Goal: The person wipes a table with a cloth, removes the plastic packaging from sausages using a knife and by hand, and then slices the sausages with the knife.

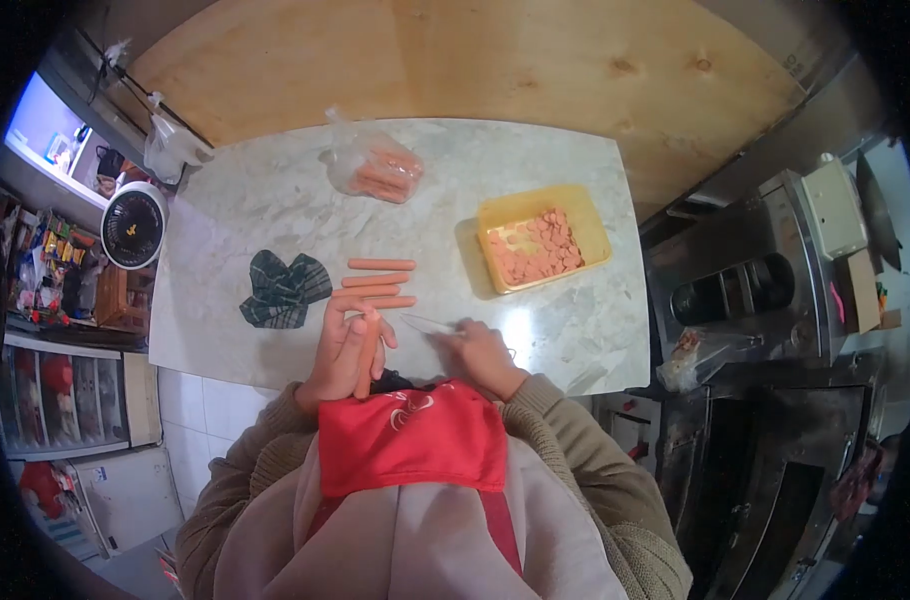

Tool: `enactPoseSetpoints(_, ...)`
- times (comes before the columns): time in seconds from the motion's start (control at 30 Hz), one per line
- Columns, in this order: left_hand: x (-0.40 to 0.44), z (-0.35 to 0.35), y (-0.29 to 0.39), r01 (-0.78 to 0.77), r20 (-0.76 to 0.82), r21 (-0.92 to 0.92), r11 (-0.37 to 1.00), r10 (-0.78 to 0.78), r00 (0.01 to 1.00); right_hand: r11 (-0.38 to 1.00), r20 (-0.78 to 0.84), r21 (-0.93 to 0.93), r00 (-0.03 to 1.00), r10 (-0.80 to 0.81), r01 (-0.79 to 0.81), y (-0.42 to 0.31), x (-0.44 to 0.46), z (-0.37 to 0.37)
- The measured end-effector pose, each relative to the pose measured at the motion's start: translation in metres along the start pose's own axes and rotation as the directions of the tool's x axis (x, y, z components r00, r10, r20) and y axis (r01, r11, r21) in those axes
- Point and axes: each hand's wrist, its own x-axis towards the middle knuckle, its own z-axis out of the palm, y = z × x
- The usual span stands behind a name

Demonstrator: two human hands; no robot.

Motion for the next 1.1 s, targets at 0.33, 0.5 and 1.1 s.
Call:
enactPoseSetpoints(0.33, 0.004, -0.004, 0.023, 0.253, 0.118, 0.038, 0.967, -0.255, 0.96, 0.499, -0.232, 0.847, 0.972, 0.039, 0.183, -0.076, 0.037, -0.08)
enactPoseSetpoints(0.5, 0.001, -0.01, 0.029, 0.398, 0.173, 0.017, 0.917, -0.394, 0.902, 0.389, -0.192, 0.908, 0.98, 0.058, 0.155, -0.077, 0.036, -0.077)
enactPoseSetpoints(1.1, -0.007, 0.001, 0.028, 0.587, 0.266, -0.405, 0.701, -0.524, 0.809, 0.791, -0.639, 0.337, 0.741, -0.207, 0.511, -0.079, 0.035, -0.068)
